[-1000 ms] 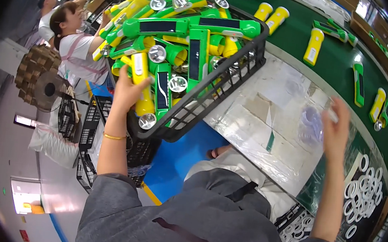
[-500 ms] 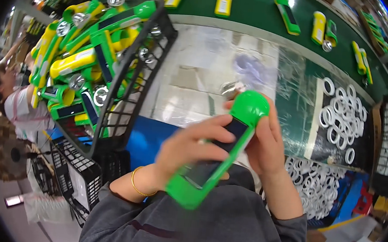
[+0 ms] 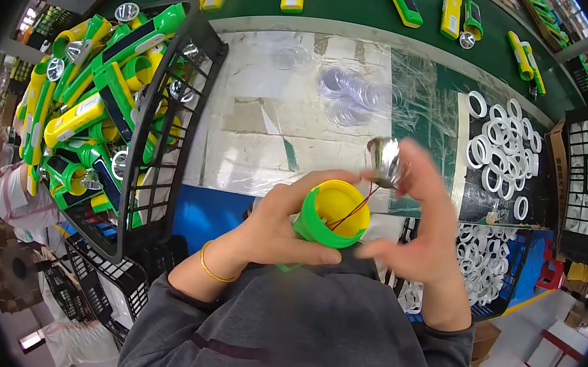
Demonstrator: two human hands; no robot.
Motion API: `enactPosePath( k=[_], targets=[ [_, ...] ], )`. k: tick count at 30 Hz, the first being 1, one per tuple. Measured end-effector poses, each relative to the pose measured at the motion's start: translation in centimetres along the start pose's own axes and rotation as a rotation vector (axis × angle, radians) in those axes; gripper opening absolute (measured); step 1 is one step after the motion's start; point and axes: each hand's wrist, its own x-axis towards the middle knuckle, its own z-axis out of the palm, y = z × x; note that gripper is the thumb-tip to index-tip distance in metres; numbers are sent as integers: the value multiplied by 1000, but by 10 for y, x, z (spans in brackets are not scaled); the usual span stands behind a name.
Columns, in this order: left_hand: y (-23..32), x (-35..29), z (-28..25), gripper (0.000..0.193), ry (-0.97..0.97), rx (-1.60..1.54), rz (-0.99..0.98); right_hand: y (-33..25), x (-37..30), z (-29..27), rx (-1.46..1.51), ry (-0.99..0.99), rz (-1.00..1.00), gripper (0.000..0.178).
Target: Assembling the internal reflector and outer lens cover onto flashlight bodies on a factory line.
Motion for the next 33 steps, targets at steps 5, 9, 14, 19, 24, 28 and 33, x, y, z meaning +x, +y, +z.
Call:
enactPosePath(
  k=[5,9,14,19,24,28,33],
  targets=[
    [7,-1,4,74,-94,348,98,12,-6,10,963,-23,800,46],
    [6,-2,4,72,-153,444,119,19,-4,15,1097,-11,748,26],
    [-17,-6,0,76,99,225,197,6,3,11,246,107,-73,18],
    [-10,-1,-5,79,-62,188,199,-3,-6,5,38,-76,-57,28],
    [-18,1,-5,75,-98,94,216,-3,-6,6,75,-103,-50,26],
    [-21,5,-3,65,-66,159,317,-1,-2,2,94,-179,-28,28],
    [-17,3,1,52,-36,173,354,2,2,0,328,-261,52,26]
  ],
)
